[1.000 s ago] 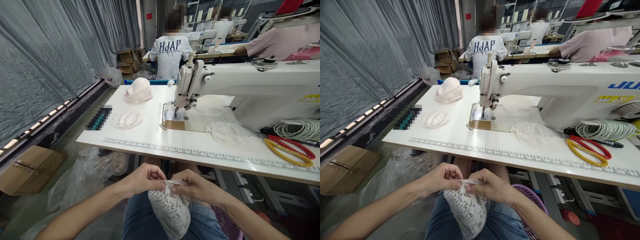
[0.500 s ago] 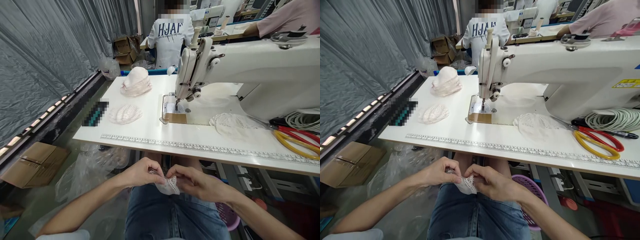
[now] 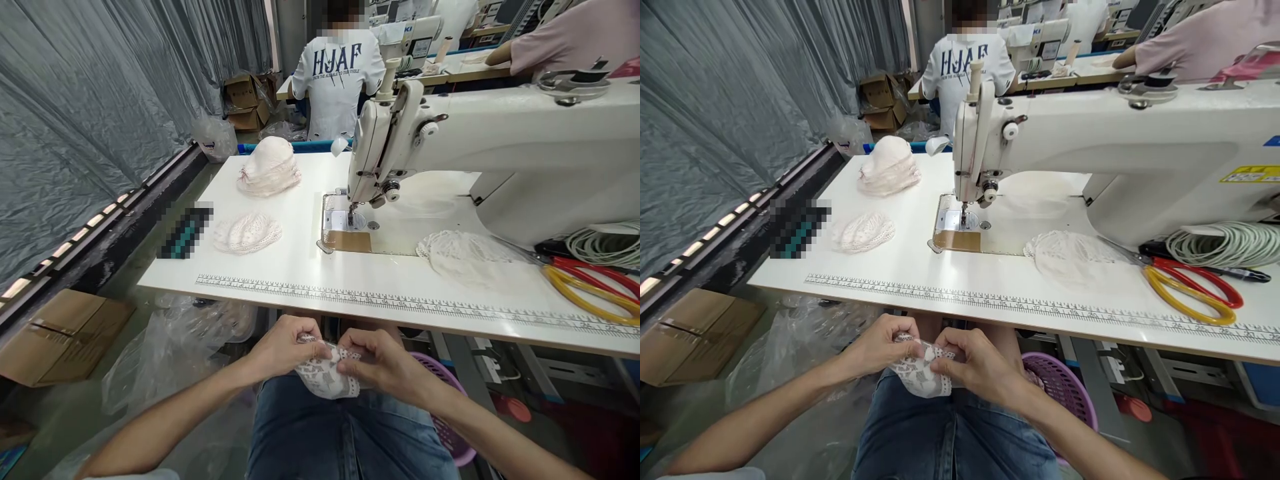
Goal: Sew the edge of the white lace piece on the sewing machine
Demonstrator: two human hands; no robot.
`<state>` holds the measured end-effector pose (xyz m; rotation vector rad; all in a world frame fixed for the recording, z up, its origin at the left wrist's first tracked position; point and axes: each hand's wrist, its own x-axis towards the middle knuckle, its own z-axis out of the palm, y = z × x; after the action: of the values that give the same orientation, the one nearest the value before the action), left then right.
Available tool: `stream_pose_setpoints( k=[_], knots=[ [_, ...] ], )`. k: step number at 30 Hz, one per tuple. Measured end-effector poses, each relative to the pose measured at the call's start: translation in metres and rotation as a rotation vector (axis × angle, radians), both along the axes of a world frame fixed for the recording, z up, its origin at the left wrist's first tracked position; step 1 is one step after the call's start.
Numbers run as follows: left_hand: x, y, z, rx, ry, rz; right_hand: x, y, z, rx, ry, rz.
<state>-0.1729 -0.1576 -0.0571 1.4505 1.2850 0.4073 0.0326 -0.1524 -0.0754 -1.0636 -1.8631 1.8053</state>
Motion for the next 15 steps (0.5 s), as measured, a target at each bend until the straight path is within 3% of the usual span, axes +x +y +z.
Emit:
stream_pose_setpoints(
  k=[4, 9, 12, 15],
  knots=[
    [-0.003, 0.000, 0.000, -0.117, -0.099, 0.017, 0.001, 0.004, -0.001, -0.040, 0.016, -0.007],
    [-0.011, 0.006, 0.023, -0.031, -0.080, 0.021, 0.000, 0.008, 0.018, 0.040, 0.010, -0.019],
    [-0.017, 0.030, 0.049, 0.109, 0.001, -0.019, -0.008, 0.021, 0.032, 0.124, 0.029, -0.032],
    [-0.018, 0.080, 0.068, 0.256, 0.131, -0.132, -0.012, 0.050, 0.038, 0.205, -0.024, -0.044]
  ],
)
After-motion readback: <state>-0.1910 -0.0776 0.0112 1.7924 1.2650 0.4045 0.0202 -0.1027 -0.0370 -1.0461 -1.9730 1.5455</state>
